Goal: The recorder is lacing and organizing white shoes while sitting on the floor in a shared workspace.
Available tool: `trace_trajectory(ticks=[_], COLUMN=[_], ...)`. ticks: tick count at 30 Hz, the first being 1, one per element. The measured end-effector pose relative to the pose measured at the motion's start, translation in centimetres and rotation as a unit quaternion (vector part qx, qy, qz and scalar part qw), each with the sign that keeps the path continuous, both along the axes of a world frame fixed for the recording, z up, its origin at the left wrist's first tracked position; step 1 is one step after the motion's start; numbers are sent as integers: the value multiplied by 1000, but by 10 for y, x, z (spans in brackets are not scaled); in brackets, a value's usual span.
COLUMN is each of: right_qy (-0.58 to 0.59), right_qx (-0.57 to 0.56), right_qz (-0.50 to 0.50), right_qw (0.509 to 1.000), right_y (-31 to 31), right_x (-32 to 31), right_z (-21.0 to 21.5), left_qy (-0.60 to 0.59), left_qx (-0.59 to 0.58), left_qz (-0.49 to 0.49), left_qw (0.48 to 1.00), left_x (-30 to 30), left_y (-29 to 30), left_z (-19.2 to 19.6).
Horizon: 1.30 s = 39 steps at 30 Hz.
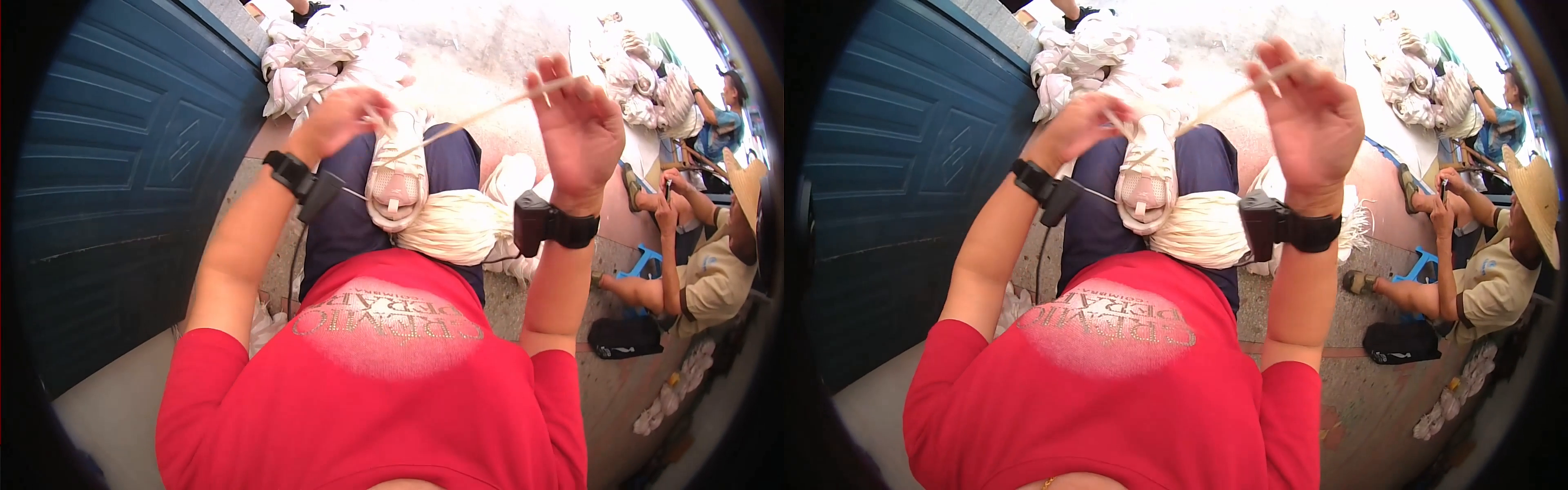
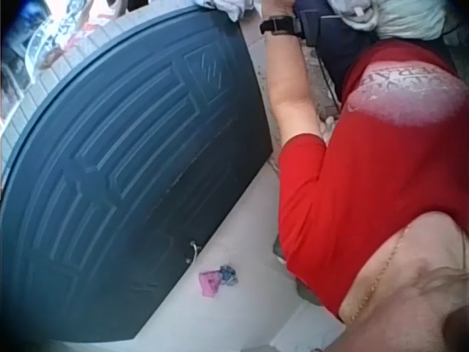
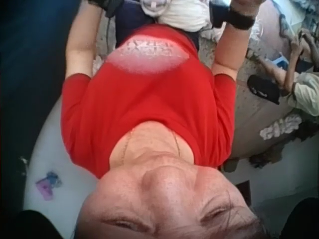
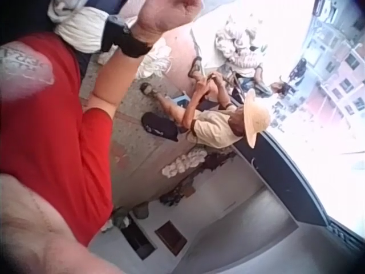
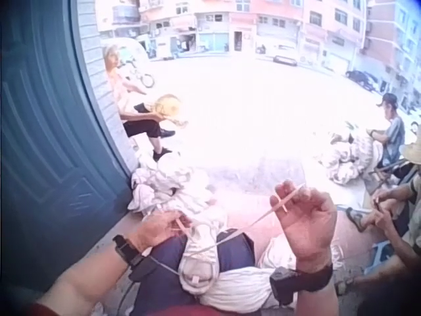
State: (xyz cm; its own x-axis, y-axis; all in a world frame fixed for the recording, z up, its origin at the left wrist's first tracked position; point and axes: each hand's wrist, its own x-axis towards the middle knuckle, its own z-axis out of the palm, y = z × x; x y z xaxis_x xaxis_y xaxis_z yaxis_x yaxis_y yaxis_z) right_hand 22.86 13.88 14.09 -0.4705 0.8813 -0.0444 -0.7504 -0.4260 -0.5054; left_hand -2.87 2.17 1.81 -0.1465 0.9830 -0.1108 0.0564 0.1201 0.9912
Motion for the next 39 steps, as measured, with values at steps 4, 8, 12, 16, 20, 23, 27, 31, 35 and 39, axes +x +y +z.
trace_trajectory(ticks=[4, 8, 12, 16, 20, 23, 27, 31, 35, 39], right_qy=[-42, -480, -614, -637, -658, -668, -664, -670, -623, -630], right_qx=[80, 300, 513, 577, 573, 571, 559, 589, 715, 694], right_qz=[116, 132, 159, 47, 61, 71, 94, 106, 74, 62], right_qw=[989, 814, 579, 509, 485, 472, 488, 439, 310, 341], right_y=[52, -22, -59, -68, -71, -73, -70, -74, -80, -79], right_x=[66, 34, 13, 2, -4, -9, -9, -17, -31, -27], right_z=[-113, -144, -165, -178, -183, -183, -185, -174, -169, -173], left_qy=[-347, -379, -292, -91, -135, -242, -286, -75, 257, 231], left_qx=[-157, -122, -122, -126, -169, -118, -21, -81, -88, -128], left_qz=[360, 318, 199, 150, 125, 129, 201, 223, 83, 25], left_qw=[851, 861, 928, 976, 968, 954, 937, 968, 959, 964], left_x=[-66, -65, -46, -15, 0, -29, -62, -61, -22, 24], left_y=[-28, -49, -51, -41, -38, -40, -41, -55, -72, -80], left_z=[-17, -19, -11, 0, 14, 27, 51, 38, -2, -23])
